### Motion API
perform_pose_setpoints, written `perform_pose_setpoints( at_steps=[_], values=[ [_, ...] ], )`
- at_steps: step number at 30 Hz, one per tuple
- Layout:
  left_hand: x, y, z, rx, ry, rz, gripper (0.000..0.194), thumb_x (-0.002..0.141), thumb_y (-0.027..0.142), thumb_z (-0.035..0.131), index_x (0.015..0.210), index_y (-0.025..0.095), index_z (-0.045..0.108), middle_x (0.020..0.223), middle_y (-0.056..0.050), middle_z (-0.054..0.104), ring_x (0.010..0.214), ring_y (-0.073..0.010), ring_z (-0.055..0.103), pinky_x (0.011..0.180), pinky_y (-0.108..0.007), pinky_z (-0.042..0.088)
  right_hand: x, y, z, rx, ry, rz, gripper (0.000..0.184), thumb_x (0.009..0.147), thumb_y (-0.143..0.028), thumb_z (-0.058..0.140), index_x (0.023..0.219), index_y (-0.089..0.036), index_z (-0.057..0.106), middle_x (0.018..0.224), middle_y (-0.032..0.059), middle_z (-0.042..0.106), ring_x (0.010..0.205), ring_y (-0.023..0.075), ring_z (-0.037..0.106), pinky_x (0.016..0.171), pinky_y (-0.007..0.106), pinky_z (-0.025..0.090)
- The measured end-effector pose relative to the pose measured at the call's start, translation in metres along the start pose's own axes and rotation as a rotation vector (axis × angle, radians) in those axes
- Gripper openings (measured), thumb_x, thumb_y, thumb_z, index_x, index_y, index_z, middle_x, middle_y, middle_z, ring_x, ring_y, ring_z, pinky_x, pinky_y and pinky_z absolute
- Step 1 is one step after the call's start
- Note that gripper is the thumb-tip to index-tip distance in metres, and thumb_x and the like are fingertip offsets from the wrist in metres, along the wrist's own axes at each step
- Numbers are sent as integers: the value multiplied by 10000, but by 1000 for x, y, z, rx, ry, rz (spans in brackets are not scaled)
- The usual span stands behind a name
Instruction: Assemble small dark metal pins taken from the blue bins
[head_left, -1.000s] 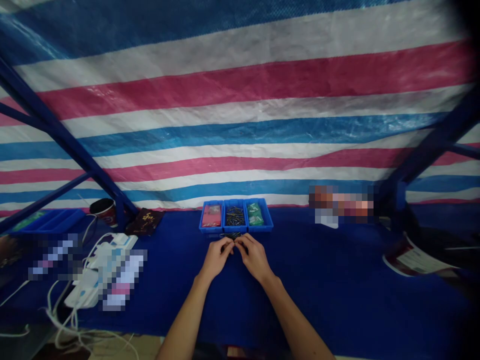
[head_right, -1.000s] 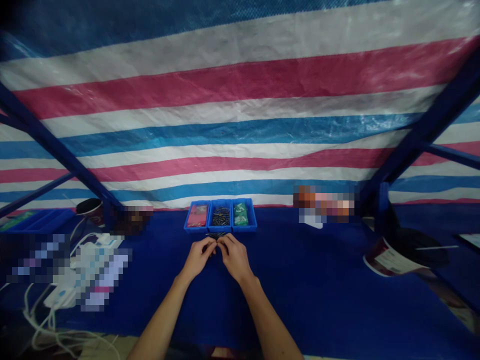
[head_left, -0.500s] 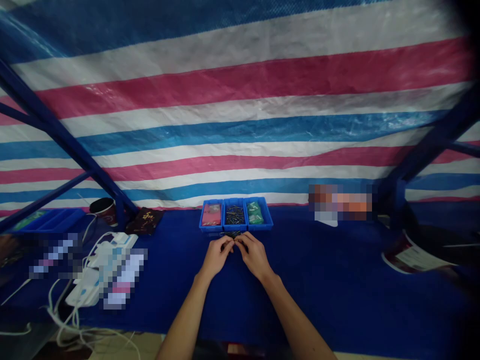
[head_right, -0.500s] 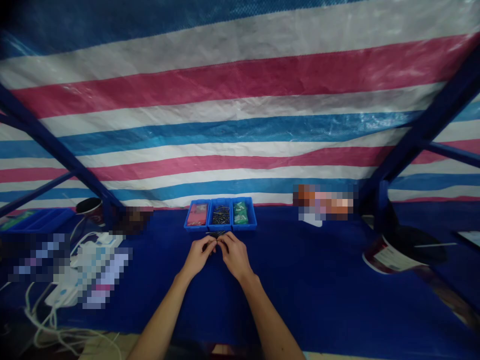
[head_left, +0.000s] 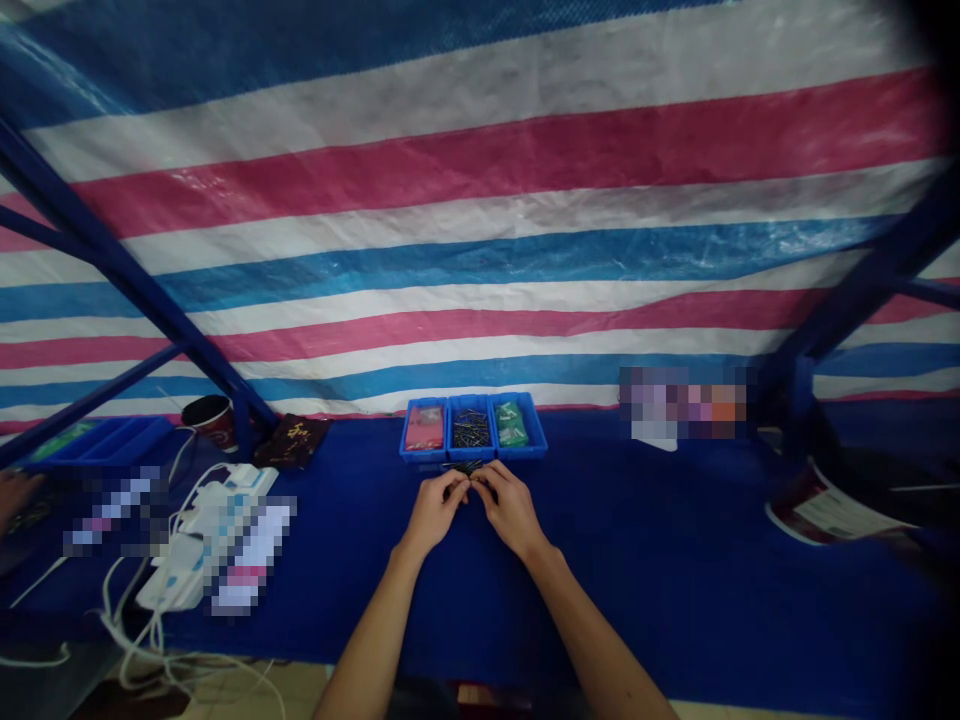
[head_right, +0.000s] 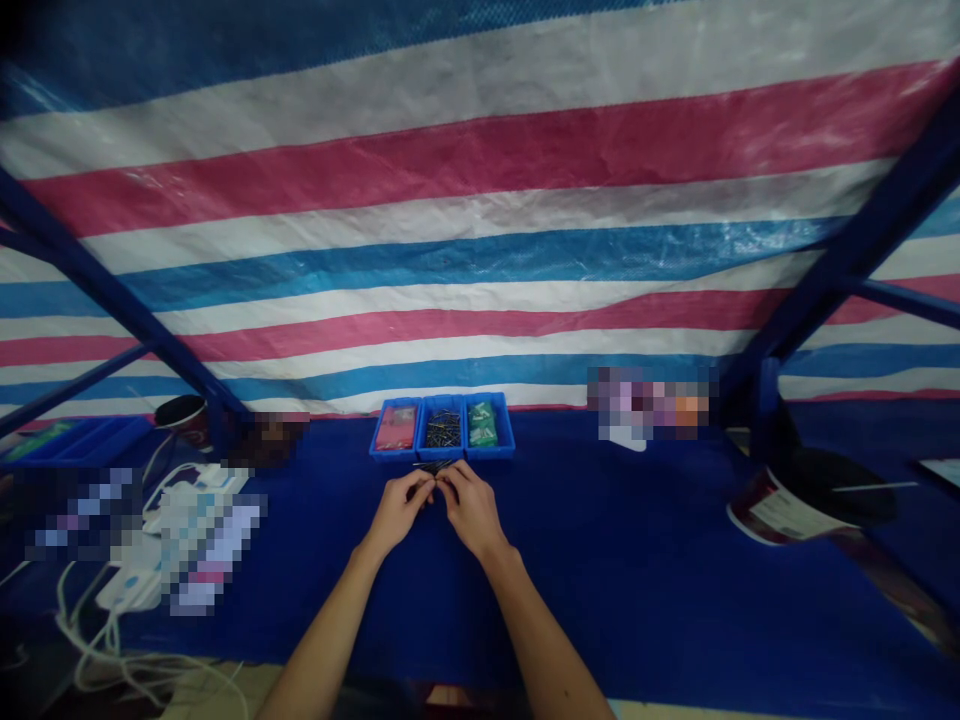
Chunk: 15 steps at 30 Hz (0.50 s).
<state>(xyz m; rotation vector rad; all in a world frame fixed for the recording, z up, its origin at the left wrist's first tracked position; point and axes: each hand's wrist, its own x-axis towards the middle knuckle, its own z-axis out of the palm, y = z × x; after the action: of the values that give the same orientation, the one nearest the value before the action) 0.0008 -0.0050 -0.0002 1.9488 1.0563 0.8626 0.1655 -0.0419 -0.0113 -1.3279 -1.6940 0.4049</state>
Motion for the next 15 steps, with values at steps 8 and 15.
perform_pose_setpoints(
  at_steps=[8, 15],
  values=[
    [0, 0, 0, -1, 2, 3, 313, 980, 393, 499, 846, 164, 665, 669, 0, 650, 608, -130, 584, 638, -212, 426, 0, 0, 0, 6, 6, 9, 151, 968, -194, 511, 1000, -245, 649, 980, 26, 657, 817, 173, 645, 742, 279, 488],
    [0, 0, 0, -5, 8, 5, 317, 984, 408, 496, 891, 163, 674, 672, -2, 654, 608, -131, 591, 630, -213, 425, 0, -4, -2, -4, 12, 4, 158, 981, -216, 487, 942, -239, 638, 938, 29, 655, 770, 167, 633, 716, 278, 480]
  ],
)
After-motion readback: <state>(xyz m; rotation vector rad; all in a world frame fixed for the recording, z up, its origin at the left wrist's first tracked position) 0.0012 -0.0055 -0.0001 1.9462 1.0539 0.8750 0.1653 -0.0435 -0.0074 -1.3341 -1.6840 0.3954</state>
